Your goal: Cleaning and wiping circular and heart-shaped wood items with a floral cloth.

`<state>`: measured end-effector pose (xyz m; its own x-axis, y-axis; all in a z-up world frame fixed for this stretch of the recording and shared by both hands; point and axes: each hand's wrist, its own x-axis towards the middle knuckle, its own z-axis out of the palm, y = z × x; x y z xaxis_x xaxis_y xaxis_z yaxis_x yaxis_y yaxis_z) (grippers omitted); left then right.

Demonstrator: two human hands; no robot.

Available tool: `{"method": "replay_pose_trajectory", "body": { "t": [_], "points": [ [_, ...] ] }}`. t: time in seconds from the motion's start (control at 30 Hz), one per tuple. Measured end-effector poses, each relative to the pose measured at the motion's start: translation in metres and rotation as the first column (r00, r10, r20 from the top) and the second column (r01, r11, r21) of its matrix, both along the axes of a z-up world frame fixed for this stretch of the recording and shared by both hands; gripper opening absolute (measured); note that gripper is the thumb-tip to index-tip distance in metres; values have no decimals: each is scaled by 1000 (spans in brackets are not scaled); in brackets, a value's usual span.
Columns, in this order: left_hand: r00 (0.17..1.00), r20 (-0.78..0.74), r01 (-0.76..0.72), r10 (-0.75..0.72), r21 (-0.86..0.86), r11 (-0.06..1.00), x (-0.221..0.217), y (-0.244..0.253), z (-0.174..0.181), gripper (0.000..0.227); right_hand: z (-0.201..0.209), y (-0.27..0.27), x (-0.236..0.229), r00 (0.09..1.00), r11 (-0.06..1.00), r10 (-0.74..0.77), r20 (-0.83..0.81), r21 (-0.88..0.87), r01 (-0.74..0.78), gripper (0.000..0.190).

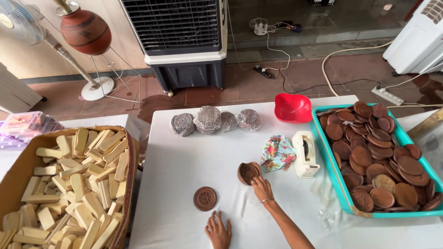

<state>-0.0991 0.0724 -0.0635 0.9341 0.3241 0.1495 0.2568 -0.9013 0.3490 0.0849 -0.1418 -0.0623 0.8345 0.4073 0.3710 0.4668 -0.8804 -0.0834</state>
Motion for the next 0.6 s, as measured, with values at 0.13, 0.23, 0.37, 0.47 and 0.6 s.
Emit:
{"method": "replay_pose_trajectory", "body": {
  "t": [0.13, 0.23, 0.37, 0.47, 0.6],
  "points": [
    [999, -43, 24, -26, -52, 998, -4, 1, 5, 52, 7, 11, -14, 994, 995, -100, -47, 25, 101, 23],
    [995, -99, 21, -24, -34, 999, 0, -1, 0, 57, 11, 15, -15, 991, 991, -120, -62, 44, 123, 28],
    [996, -86, 22, -19, 26, 999, 2, 1, -8, 60, -20, 12, -14, 989, 991, -133, -66, 20, 134, 33],
    [999, -39, 25, -23, 51, 998, 0, 0, -13, 59, -36, 14, -12, 987, 991, -131, -96, -22, 130, 36],
    [949, 316, -10, 12, -7, 1000, 4, 5, -41, 54, -16, 12, -24, 983, 989, -111, -147, -115, 95, 44]
  ]
}}
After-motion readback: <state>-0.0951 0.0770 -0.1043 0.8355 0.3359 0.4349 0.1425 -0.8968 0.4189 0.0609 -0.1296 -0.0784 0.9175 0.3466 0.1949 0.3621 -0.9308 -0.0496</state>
